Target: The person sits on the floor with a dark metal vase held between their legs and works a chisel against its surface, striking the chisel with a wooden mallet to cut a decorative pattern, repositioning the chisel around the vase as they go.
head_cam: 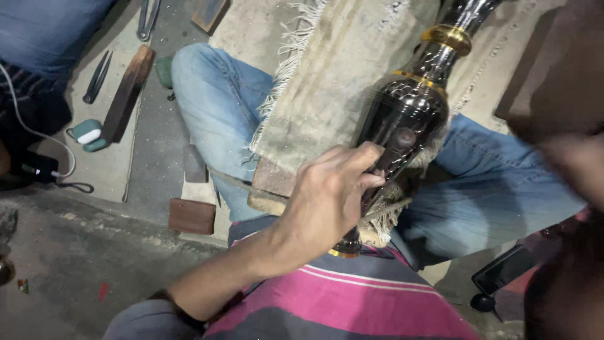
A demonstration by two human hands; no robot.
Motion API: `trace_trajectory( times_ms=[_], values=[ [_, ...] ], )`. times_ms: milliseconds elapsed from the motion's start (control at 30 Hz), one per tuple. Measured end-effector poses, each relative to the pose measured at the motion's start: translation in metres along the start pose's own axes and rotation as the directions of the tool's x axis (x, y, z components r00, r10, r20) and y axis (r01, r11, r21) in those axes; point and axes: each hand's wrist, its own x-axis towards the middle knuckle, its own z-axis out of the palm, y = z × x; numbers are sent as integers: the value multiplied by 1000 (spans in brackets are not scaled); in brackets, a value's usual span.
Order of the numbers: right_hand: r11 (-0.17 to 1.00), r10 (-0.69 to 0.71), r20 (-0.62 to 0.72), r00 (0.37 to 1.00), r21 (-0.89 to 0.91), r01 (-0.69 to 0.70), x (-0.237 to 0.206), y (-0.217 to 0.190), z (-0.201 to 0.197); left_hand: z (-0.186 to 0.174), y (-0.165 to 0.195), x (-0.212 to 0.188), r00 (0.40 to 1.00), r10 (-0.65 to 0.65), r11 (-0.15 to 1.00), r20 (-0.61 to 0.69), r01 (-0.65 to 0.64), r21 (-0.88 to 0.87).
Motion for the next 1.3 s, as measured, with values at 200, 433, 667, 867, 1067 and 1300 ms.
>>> trace_trajectory(
  times_ms=[200, 433, 667, 867, 1067, 1300],
  values=[
    [971, 115, -238, 964, 234, -58, -33, 27, 28, -10, -7, 15, 973, 150, 988, 174, -154, 14],
    [886, 215, -477, 852, 462, 35, -65, 36, 71, -21, -13, 37, 878, 267, 964, 397, -251, -93],
    [983, 4, -747, 665, 126, 135, -81, 31, 98, -20, -19, 55, 750, 386, 911, 538, -400, -96],
    [973, -17, -842, 539, 110, 203, -98, 31, 117, -21, -32, 71, 646, 570, 821, 507, -469, -325],
    [987, -47, -867, 496, 37, 159, -102, 29, 123, -19, -33, 79, 579, 565, 824, 588, -419, -380],
    [869, -381, -678, 628, -495, -7, -99, 24, 117, -32, -41, 81, 567, 485, 867, 666, -213, -451]
  ],
)
